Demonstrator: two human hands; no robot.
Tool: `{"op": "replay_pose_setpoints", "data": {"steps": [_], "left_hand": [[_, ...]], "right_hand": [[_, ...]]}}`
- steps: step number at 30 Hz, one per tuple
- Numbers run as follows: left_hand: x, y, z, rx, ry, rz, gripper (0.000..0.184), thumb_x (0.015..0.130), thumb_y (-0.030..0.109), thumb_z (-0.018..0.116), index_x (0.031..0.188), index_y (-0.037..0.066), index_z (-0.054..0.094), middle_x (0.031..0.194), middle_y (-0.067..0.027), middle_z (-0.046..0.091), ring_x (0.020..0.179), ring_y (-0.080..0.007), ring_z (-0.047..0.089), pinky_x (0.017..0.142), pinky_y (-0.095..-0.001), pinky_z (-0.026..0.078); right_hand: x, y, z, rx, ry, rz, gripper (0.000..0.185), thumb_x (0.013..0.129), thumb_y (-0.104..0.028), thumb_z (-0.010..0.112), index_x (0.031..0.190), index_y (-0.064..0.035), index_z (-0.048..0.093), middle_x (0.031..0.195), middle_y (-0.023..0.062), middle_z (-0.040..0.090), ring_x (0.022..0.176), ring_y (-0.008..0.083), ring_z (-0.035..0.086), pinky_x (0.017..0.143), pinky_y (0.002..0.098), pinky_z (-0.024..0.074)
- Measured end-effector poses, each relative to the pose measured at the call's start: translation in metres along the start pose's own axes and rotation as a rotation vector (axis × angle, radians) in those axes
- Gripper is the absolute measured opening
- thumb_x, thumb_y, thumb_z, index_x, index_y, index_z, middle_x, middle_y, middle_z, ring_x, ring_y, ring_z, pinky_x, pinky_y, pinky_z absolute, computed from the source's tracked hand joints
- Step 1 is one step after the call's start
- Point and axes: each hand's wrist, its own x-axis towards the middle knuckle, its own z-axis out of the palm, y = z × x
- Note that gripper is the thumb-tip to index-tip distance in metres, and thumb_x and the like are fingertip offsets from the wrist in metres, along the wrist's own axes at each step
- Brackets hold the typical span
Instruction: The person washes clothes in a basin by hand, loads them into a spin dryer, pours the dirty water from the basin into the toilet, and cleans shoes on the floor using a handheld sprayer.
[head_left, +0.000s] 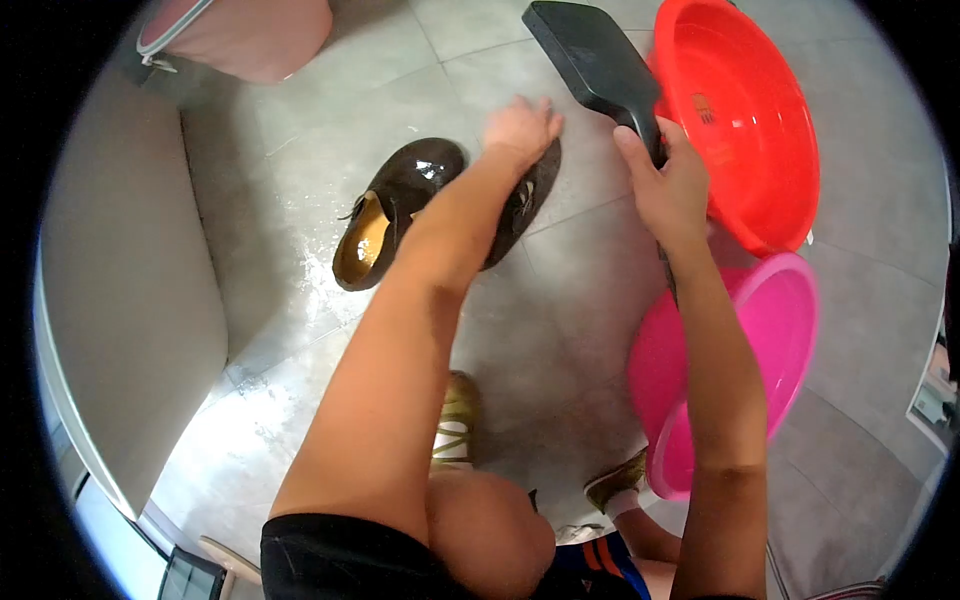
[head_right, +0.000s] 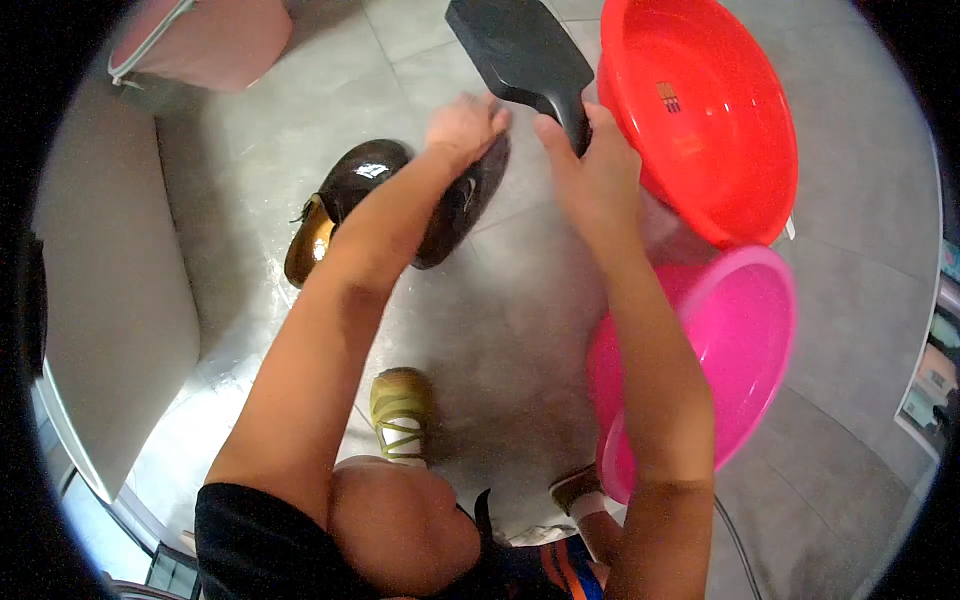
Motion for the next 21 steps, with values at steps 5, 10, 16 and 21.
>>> {"op": "replay_pose_setpoints", "data": {"steps": [5,10,16,21], "left_hand": [[0.021,-0.039,0.000,-0.157,0.130,-0.002,0.033,0.095,0.035,0.041,0.105,0.005,0.051,0.089,-0.0210,0.064,0.090,-0.0409,0.060,0.078,-0.0482,0.049],[0.007,-0.059,0.008,-0.312,0.333,0.051,0.034,0.092,0.031,0.047,0.110,0.002,0.053,0.112,-0.0286,0.055,0.101,-0.0447,0.055,0.083,-0.0500,0.046],[-0.099,-0.035,-0.001,-0.437,0.178,0.259,0.057,0.082,0.024,0.062,0.131,0.002,0.046,0.137,-0.0276,0.038,0.125,-0.0412,0.040,0.104,-0.0422,0.034],[-0.093,-0.047,0.004,-0.462,0.262,0.078,0.053,0.069,-0.004,0.054,0.122,0.004,0.057,0.113,-0.0277,0.055,0.100,-0.0406,0.057,0.088,-0.0417,0.047]], "right_hand": [[-0.001,-0.004,-0.003,0.041,-0.013,0.047,0.052,0.081,-0.042,0.066,0.111,0.0002,0.058,0.093,0.0242,0.064,0.089,0.0385,0.063,0.077,0.0414,0.0475],[-0.001,-0.013,-0.007,-0.025,-0.086,0.079,0.051,0.082,-0.040,0.065,0.112,0.0000,0.057,0.092,0.0247,0.064,0.090,0.0399,0.062,0.077,0.0431,0.0474],[-0.008,-0.016,-0.001,-0.104,-0.073,-0.052,0.050,0.083,-0.040,0.064,0.113,-0.0004,0.056,0.092,0.0253,0.064,0.090,0.0410,0.062,0.077,0.0455,0.0476],[-0.016,-0.028,-0.001,-0.131,-0.117,-0.064,0.051,0.083,-0.040,0.065,0.114,-0.0004,0.055,0.092,0.0252,0.064,0.088,0.0413,0.062,0.075,0.0458,0.0480]]}}
